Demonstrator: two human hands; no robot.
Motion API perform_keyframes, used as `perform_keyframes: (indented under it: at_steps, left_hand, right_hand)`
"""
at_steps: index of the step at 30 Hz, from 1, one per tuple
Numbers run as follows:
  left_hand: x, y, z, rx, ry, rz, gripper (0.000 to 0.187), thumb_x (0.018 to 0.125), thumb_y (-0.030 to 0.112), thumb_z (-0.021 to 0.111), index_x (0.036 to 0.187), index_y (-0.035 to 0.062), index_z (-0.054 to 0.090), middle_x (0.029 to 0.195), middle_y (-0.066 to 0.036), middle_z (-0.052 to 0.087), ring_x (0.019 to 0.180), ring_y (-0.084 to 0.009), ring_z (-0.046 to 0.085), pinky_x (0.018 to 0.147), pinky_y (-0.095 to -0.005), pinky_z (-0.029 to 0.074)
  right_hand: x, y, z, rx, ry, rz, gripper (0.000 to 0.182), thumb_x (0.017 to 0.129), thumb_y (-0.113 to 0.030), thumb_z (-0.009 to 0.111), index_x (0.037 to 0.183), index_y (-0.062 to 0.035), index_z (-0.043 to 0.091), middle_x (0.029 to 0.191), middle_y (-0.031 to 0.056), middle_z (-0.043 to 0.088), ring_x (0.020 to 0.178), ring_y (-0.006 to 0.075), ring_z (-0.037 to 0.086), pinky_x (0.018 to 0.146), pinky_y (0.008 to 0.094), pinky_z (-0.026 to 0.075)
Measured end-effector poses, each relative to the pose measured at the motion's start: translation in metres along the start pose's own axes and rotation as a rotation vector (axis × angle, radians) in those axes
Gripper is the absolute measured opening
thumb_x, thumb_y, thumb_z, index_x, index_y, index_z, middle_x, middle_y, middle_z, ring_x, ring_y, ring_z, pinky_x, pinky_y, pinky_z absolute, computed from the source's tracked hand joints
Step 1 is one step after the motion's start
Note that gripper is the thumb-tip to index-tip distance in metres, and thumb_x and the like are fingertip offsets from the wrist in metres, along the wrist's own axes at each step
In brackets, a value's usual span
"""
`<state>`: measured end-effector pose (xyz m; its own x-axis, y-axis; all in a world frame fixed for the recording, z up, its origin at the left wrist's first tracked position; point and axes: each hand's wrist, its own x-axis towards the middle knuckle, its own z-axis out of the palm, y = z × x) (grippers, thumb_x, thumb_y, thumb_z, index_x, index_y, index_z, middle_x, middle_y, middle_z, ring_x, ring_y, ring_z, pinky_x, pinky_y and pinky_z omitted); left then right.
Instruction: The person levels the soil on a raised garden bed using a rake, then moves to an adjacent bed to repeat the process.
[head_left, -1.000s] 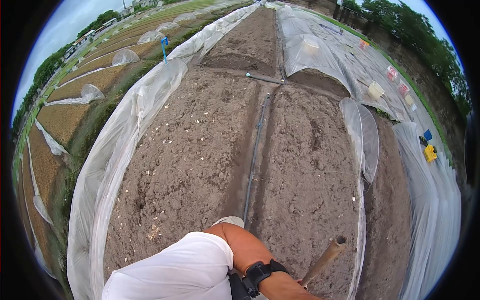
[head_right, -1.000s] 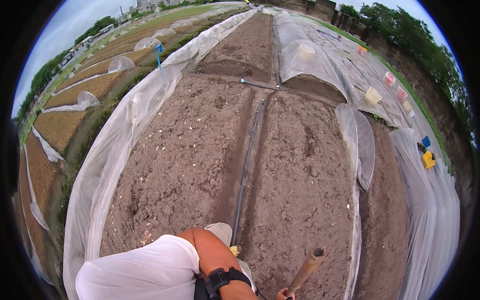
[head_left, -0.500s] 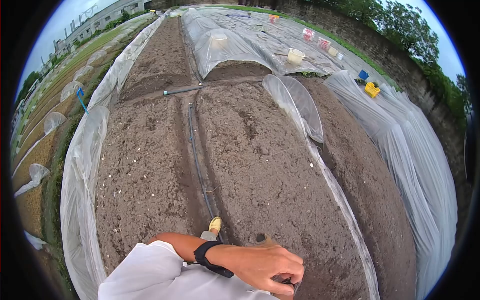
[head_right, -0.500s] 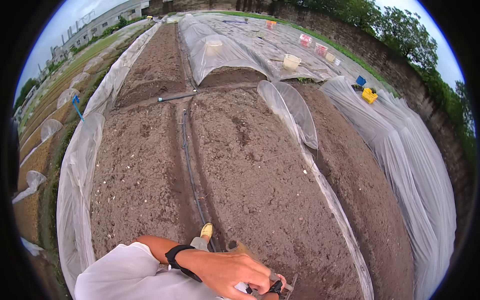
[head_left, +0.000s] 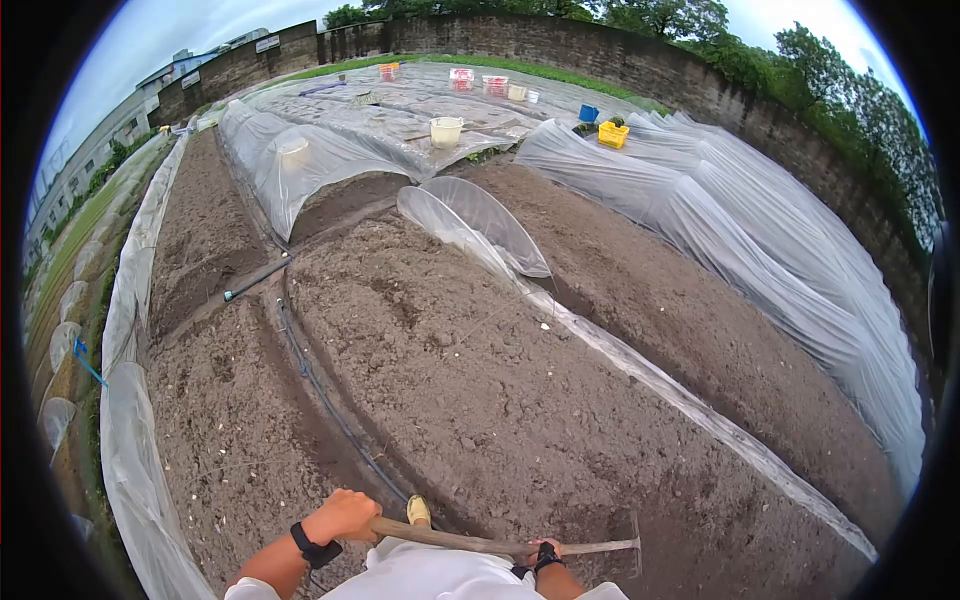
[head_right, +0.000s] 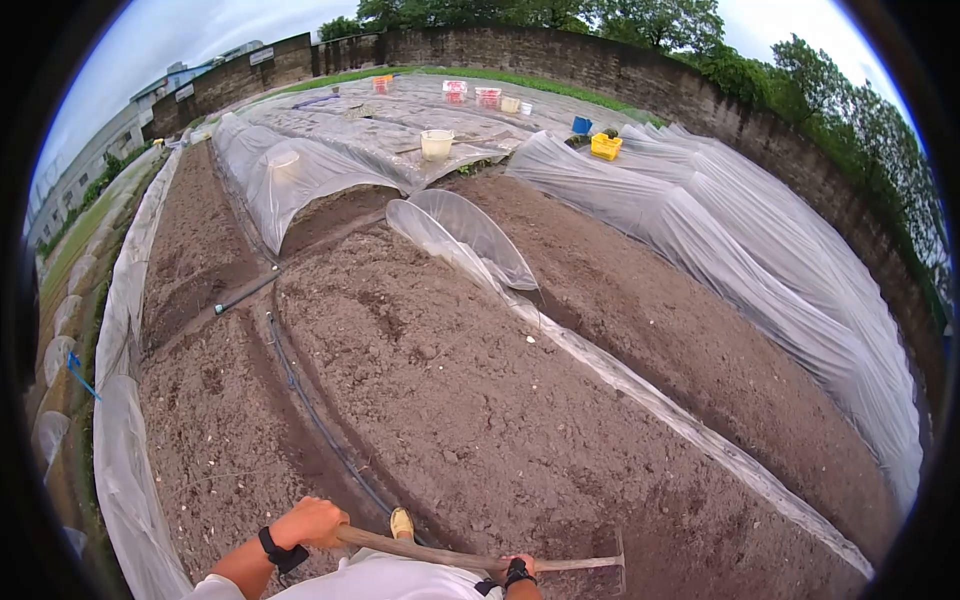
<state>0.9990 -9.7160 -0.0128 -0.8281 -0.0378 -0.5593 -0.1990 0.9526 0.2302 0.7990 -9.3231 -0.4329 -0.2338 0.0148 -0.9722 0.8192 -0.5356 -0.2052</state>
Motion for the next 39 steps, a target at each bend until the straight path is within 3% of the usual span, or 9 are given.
perform_keyframes:
  at_steps: [5,19,22,24,29,30,32,34,39]
  left_hand:
    - [0.056,0.008,-0.018,0.144,0.006,0.156,0.026,0.064,0.025,0.067,0.084,0.0082,0.069,0.08,-0.015,0.067,0.08,-0.0329,0.065,0.07,-0.0425,0.052]
    - [0.128,0.203,-0.016,0.326,-0.079,0.633,0.022,0.061,0.02,0.068,0.08,0.0088,0.068,0.067,-0.017,0.064,0.067,-0.0339,0.064,0.063,-0.0422,0.051]
    - [0.124,0.188,-0.04,0.389,-0.045,0.516,0.022,0.059,0.019,0.069,0.079,0.0083,0.068,0.066,-0.016,0.063,0.066,-0.0336,0.063,0.062,-0.0412,0.051]
    - [0.093,0.161,-0.102,0.41,0.072,0.396,0.016,0.062,0.016,0.069,0.076,0.0093,0.068,0.064,-0.014,0.063,0.065,-0.0319,0.063,0.061,-0.0396,0.05]
    - [-0.011,0.153,-0.211,0.441,0.26,0.084,0.02,0.053,0.01,0.073,0.072,0.0071,0.067,0.064,-0.016,0.062,0.062,-0.0347,0.061,0.06,-0.0409,0.047]
    - [-0.024,0.175,-0.222,0.469,0.175,0.024,0.023,0.064,0.013,0.071,0.083,0.0035,0.066,0.072,-0.018,0.064,0.068,-0.0343,0.062,0.061,-0.0414,0.047]
    - [-0.029,0.176,-0.224,0.5,0.091,-0.042,0.026,0.074,0.015,0.068,0.095,-0.0001,0.065,0.08,-0.021,0.066,0.074,-0.0338,0.064,0.062,-0.0419,0.048]
    - [-0.021,0.153,-0.202,0.4,0.325,0.036,0.025,0.05,0.011,0.071,0.074,0.0043,0.067,0.066,-0.018,0.061,0.065,-0.0361,0.06,0.062,-0.0413,0.048]
    - [0.045,0.111,-0.114,0.352,0.023,0.157,0.02,0.062,0.018,0.072,0.076,0.0061,0.064,0.065,-0.017,0.063,0.065,-0.0348,0.063,0.062,-0.0421,0.049]
  right_hand:
    - [-0.044,-0.014,-0.035,0.32,-0.052,-0.243,0.013,0.078,-0.015,0.047,0.067,-0.0086,0.044,0.063,0.0079,0.048,0.058,0.0276,0.053,0.064,0.0444,0.049]
    - [-0.089,0.013,-0.268,0.681,0.216,-0.225,0.018,0.083,-0.016,0.05,0.067,-0.0102,0.043,0.059,0.0035,0.049,0.052,0.0187,0.046,0.055,0.0352,0.048]
    - [-0.044,0.028,-0.226,0.363,0.139,-0.142,0.019,0.08,-0.025,0.047,0.067,-0.0121,0.046,0.065,0.0084,0.058,0.053,0.0231,0.05,0.054,0.0412,0.046]
    - [-0.052,0.033,-0.111,0.754,0.058,-0.041,0.011,0.074,-0.013,0.049,0.065,-0.0091,0.044,0.056,0.0084,0.048,0.053,0.025,0.049,0.057,0.0413,0.048]
    - [-0.111,0.032,0.101,0.597,-0.268,0.12,0.016,0.08,-0.009,0.045,0.064,-0.0086,0.042,0.056,0.0076,0.043,0.052,0.0231,0.046,0.057,0.044,0.049]
    - [-0.118,0.026,0.117,0.513,-0.329,0.062,0.017,0.081,-0.01,0.047,0.065,-0.0084,0.043,0.056,0.0076,0.044,0.053,0.023,0.046,0.057,0.044,0.049]
    - [-0.134,0.011,0.12,0.566,-0.387,0.06,0.017,0.082,-0.011,0.048,0.066,-0.0082,0.043,0.057,0.0074,0.044,0.054,0.0231,0.047,0.059,0.0435,0.049]
    - [-0.136,-0.004,0.104,0.698,-0.529,0.041,0.018,0.082,-0.01,0.05,0.066,-0.0086,0.043,0.058,0.0065,0.045,0.056,0.0228,0.047,0.063,0.0409,0.047]
    - [-0.103,-0.031,-0.017,0.532,-0.155,-0.209,0.02,0.079,-0.01,0.049,0.06,-0.0104,0.042,0.053,0.0051,0.042,0.05,0.0209,0.045,0.055,0.0386,0.047]
